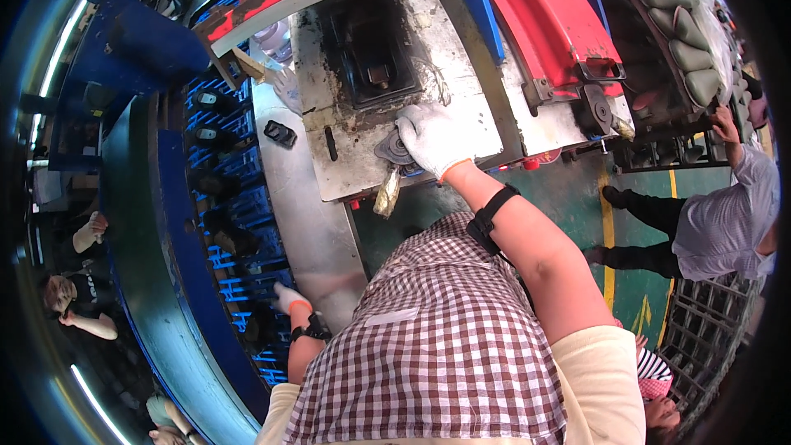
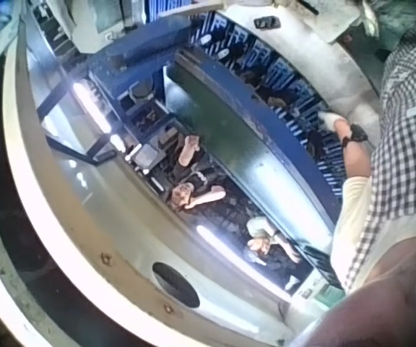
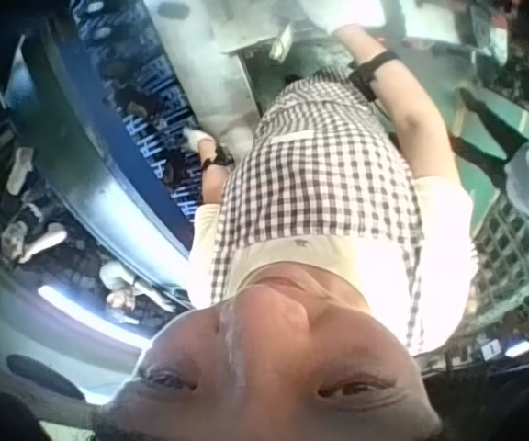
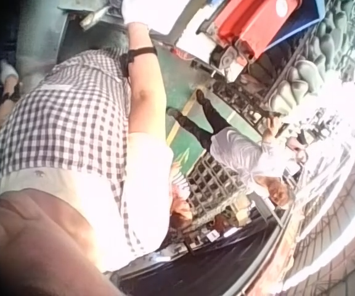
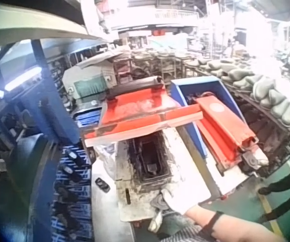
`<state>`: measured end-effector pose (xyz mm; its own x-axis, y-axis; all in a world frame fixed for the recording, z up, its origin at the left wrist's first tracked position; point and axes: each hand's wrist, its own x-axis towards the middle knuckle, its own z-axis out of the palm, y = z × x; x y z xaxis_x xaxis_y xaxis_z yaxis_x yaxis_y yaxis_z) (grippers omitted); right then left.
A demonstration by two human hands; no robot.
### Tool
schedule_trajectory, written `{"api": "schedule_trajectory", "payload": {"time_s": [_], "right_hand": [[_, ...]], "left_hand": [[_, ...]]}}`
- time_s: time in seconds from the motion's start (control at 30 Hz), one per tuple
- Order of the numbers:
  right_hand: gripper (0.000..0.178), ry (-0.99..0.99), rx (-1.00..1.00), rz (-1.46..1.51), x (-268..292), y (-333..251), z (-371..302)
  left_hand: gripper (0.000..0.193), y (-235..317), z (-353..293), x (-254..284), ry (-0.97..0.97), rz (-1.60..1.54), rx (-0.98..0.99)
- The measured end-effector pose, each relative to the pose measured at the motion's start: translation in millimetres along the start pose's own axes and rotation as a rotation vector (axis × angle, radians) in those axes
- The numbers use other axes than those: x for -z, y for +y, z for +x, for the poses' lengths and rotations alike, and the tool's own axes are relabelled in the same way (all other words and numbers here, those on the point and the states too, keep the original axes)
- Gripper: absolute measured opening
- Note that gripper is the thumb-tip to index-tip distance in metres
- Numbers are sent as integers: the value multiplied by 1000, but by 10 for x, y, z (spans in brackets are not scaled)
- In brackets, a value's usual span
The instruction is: Placing shoe uppers on lasts into a heating machine and retrieving them for further shaping.
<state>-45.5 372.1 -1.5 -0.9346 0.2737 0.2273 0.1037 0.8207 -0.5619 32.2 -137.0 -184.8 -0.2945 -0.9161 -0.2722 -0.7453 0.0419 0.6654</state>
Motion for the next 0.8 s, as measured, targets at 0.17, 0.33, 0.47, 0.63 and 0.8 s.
{"api": "schedule_trajectory", "payload": {"time_s": [0.17,0.33,0.47,0.63,0.8], "right_hand": [[28,-24,-17,-2,4,-20,1],[29,-56,-13,-3,48,-114,27],[28,-10,-21,-18,3,28,23],[26,-16,63,-96,-7,87,-22],[30,21,76,-21,-155,51,-14]], "left_hand": [[68,179,32,12,197,-288,134],[62,413,-86,123,128,-630,318],[57,436,625,823,81,-893,489],[50,111,1149,649,-22,-847,592],[35,-857,2123,1151,-687,-360,-292]]}}
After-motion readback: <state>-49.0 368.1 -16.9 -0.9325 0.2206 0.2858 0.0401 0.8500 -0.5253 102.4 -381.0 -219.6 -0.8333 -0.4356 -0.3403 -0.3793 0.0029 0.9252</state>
